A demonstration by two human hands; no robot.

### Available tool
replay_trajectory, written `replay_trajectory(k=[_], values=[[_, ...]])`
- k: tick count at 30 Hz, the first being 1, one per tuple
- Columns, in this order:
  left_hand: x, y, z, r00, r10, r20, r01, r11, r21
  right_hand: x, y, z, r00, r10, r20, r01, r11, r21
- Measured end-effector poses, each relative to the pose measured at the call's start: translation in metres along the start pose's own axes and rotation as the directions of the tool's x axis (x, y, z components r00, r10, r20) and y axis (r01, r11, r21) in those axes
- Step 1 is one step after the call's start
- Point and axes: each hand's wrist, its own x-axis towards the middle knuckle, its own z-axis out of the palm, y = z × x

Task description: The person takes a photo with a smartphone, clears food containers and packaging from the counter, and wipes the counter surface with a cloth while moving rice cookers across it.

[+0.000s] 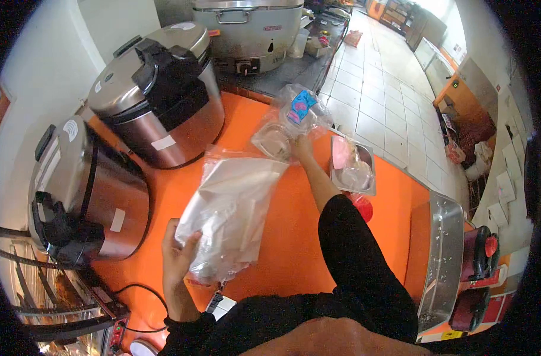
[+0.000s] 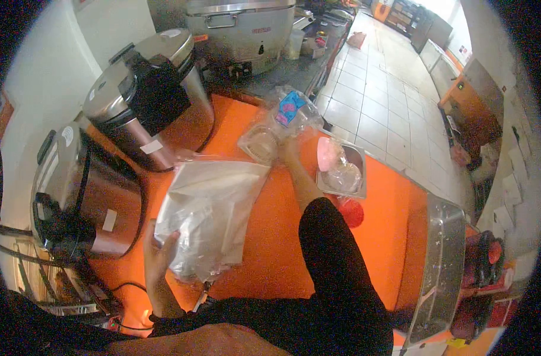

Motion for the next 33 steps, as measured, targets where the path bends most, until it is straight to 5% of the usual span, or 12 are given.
replay_trajectory(k=[3, 6, 7, 9, 11, 13, 15, 17, 23, 26, 29, 33], values=[[-0.001, 0.003, -0.001, 0.998, -0.004, -0.063, 0.001, 0.999, -0.049, -0.041, -0.057, -0.069, 0.996, -0.06, 0.067, 0.065, 0.995, -0.073], [0.0, -0.001, -0.003, 0.997, -0.042, -0.063, 0.032, 0.988, -0.149, -0.057, -0.043, -0.107, 0.901, -0.413, -0.134, 0.352, 0.875, -0.331], [0.001, -0.003, -0.004, 0.997, -0.041, -0.065, 0.03, 0.987, -0.16, -0.085, -0.069, -0.175, 0.915, -0.393, -0.093, 0.349, 0.885, -0.308], [0.0, -0.01, -0.005, 0.996, -0.045, -0.079, 0.025, 0.97, -0.241, -0.103, -0.06, -0.234, 0.875, -0.257, -0.411, 0.235, 0.966, -0.105], [-0.002, -0.016, -0.015, 0.99, -0.123, -0.062, 0.111, 0.978, -0.177, -0.092, 0.019, -0.259, 0.876, -0.242, -0.418, 0.043, 0.901, -0.431], [-0.005, -0.016, -0.019, 0.988, -0.143, -0.054, 0.132, 0.977, -0.168, -0.088, 0.098, -0.258, 0.979, 0.187, -0.078, -0.198, 0.812, -0.549], [-0.006, -0.013, -0.018, 0.993, -0.106, -0.044, 0.095, 0.974, -0.207, -0.097, 0.144, -0.24, 0.916, 0.359, 0.182, -0.357, 0.933, -0.046], [-0.009, -0.015, -0.023, 0.993, -0.115, -0.008, 0.112, 0.983, -0.144, -0.111, 0.168, -0.226, 0.809, 0.33, 0.486, -0.546, 0.727, 0.416], [-0.015, -0.011, -0.024, 0.986, -0.108, 0.127, 0.123, 0.985, -0.118, -0.108, 0.146, -0.221, 0.936, 0.29, 0.2, -0.324, 0.931, 0.165], [-0.016, -0.02, -0.033, 0.982, -0.075, 0.172, 0.088, 0.994, -0.068, -0.079, 0.182, -0.221, 0.954, 0.291, -0.069, -0.295, 0.953, -0.062], [-0.016, -0.028, -0.036, 0.976, -0.106, 0.189, 0.116, 0.992, -0.046, -0.063, 0.069, -0.269, 0.959, 0.283, -0.006, -0.281, 0.955, 0.092], [-0.012, -0.038, -0.032, 0.977, -0.122, 0.173, 0.119, 0.993, 0.027, 0.003, -0.02, -0.242, 0.968, 0.245, 0.058, -0.247, 0.882, 0.402]])
